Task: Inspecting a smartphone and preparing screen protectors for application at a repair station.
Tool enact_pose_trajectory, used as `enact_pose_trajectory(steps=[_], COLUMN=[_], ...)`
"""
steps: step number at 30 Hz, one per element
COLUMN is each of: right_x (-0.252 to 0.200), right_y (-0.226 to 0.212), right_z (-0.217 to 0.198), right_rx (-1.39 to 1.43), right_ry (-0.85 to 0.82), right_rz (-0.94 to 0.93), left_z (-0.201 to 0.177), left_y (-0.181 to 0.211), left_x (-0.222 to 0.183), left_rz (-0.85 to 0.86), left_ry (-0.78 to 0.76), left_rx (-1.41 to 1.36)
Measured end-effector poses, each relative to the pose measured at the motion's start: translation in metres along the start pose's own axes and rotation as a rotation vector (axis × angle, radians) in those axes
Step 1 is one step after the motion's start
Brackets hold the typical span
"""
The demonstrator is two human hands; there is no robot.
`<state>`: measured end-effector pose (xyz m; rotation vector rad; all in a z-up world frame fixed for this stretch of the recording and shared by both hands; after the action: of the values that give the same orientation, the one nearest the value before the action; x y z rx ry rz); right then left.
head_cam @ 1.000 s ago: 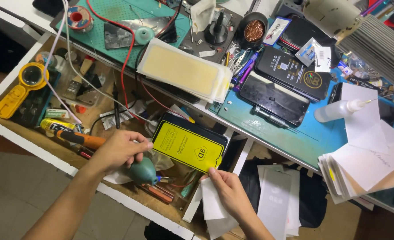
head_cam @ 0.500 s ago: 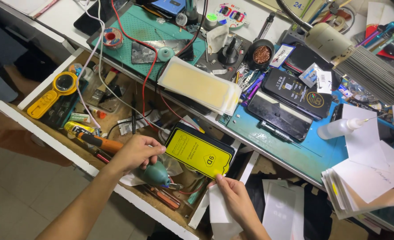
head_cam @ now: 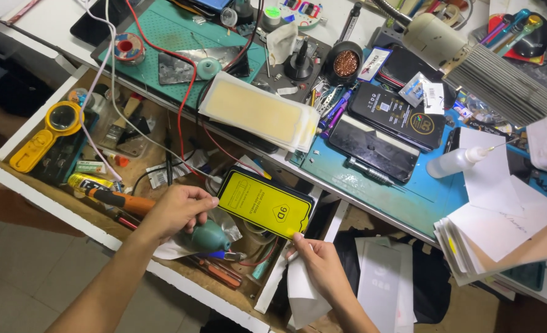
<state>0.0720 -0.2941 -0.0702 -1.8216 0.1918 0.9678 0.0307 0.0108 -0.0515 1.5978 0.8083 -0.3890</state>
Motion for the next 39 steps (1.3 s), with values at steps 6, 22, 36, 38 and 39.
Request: enact_pose_trajectory(steps=[6,22,36,38,39], right_x=[0.0,0.003,0.007,0.007,0.006], right_y=[-0.002,-0.003,-0.005,-0.006,-0.006], right_z=[-0.002,-0.004,0.0,0.0,0.0], right_rx=[0.029,0.037,0.023,0.022,0.022], right_ry=[0.015,0.036,0.031,0.018,0.018], right_rz=[-0.021,-0.012,0.033,0.043,0.045], left_z=[0.001,0.007,0.004,0.004,0.004], left_y=[-0.004,0.0,-0.007,-0.007,-0.006], left_x=[0.007,0.008,0.015,0.015,0.014], left_rz=[0.023,0.057,0.08,0.072,0.07], left_ry=[0.0,0.025,0.012,0.024,0.023], left_rx=[-0.014,0.05,0.01,0.037,0.037])
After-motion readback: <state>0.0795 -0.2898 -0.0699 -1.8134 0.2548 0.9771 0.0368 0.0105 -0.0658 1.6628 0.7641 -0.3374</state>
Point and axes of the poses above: each hand's wrist, its own x-axis towards the middle knuckle, its own z-axis out of the palm, y = z × x, the point moved 1 cm from there along x, towards the middle knuckle
